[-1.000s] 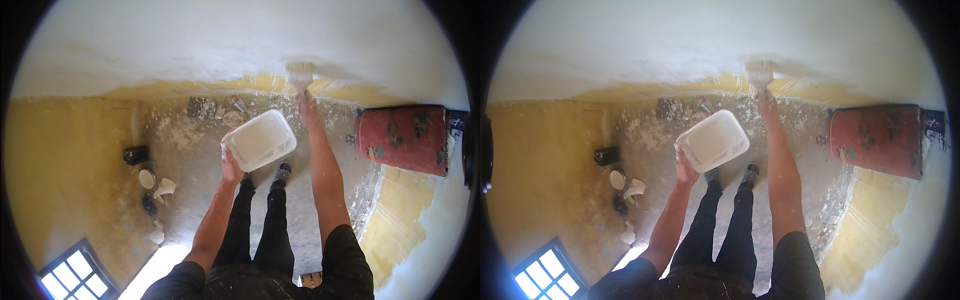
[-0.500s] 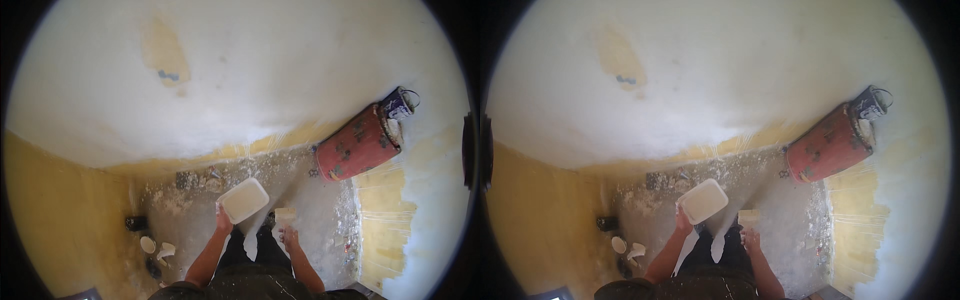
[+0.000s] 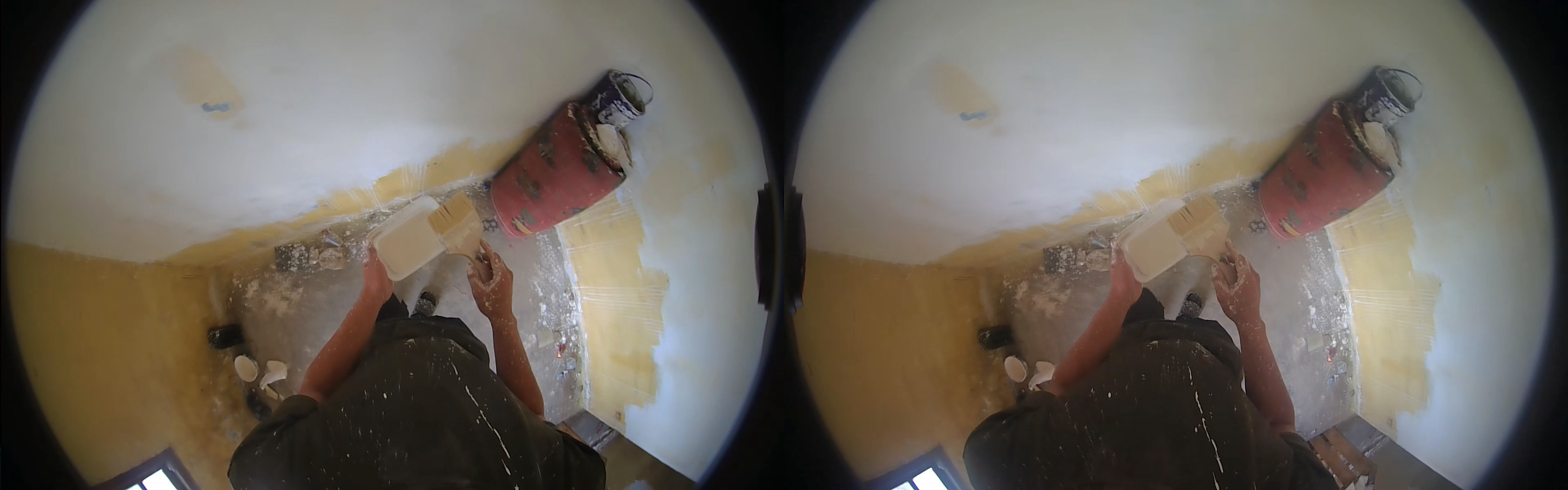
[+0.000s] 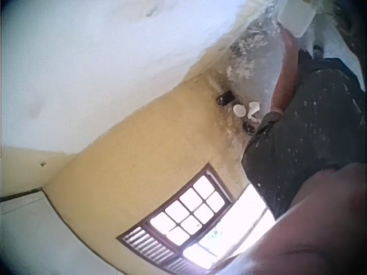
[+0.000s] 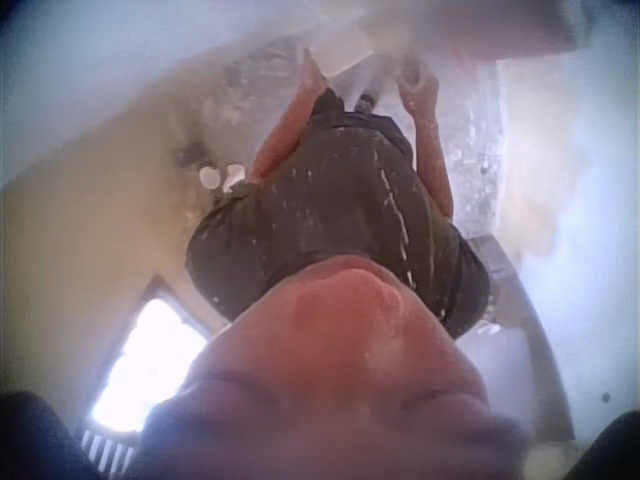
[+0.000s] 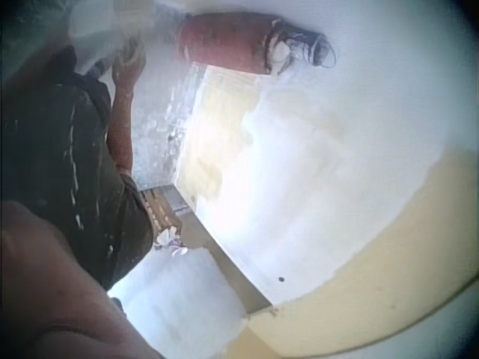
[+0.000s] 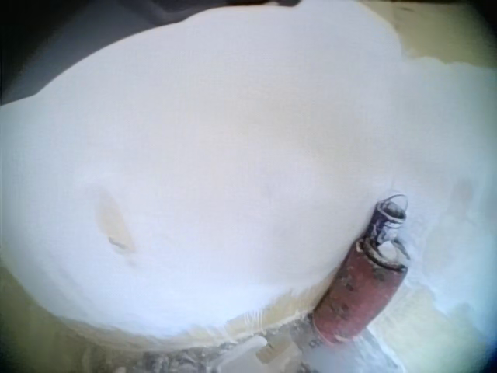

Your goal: The person applies white paint to a ceiling and the upper part of walls using a brush while holding a plastic container.

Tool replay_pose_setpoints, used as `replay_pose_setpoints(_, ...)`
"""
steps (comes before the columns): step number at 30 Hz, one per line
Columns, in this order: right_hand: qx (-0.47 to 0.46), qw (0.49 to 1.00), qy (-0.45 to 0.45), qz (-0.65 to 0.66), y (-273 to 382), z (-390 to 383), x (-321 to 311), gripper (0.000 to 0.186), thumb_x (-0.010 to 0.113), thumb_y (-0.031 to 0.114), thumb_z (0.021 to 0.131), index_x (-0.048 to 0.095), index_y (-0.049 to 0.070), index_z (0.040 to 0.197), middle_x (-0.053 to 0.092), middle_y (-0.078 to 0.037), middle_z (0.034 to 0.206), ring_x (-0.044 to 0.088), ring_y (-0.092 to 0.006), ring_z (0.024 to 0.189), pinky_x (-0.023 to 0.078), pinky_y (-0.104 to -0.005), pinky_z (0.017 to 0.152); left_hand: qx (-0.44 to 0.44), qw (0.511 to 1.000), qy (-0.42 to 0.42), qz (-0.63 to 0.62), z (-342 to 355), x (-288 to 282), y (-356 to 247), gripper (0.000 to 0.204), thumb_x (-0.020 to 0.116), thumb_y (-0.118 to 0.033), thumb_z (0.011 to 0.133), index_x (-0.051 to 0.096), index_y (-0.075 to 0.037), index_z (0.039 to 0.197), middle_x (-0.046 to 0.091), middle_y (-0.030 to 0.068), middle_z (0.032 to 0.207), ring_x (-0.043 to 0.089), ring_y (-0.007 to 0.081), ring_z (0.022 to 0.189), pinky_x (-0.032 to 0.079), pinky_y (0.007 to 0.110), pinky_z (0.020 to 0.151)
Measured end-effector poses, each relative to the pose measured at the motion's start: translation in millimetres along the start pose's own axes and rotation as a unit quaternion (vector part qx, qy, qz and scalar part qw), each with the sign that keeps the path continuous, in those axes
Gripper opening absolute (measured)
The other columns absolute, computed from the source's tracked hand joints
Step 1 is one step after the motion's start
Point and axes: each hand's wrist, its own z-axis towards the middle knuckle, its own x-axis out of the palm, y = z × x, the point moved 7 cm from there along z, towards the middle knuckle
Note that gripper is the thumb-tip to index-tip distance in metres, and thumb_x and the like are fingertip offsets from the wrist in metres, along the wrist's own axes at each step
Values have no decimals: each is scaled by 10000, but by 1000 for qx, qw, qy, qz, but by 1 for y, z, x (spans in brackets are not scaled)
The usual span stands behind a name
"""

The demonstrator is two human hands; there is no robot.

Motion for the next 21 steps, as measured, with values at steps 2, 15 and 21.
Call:
replay_pose_setpoints(2,16,1000,0,10,-8,1,-14,455,627,115,769,544,18,1205,625,-194,1021,615,-303,953,461,-363,855,-15,1000,15,3,0,24,9,469,303,-377,992,325,-92,1364,450,80,1322,473,237,1188,427,392,966)
replay_pose_setpoints(15,47,992,-106,44,-61,89,-116,431,665,89,770,560,-23,1173,640,-159,995,614,-186,857,484,-296,788,-127,981,99,112,56,208,56,496,262,-412,989,331,-86,1355,460,113,1308,498,278,1167,456,438,942)
replay_pose_setpoints(21,67,972,-214,67,-93,157,-180,451,660,155,790,547,-16,1191,640,-171,1022,618,-222,921,467,-326,833,-144,963,156,166,122,302,80,507,258,-444,982,327,-104,1352,460,110,1302,495,267,1168,444,435,953)
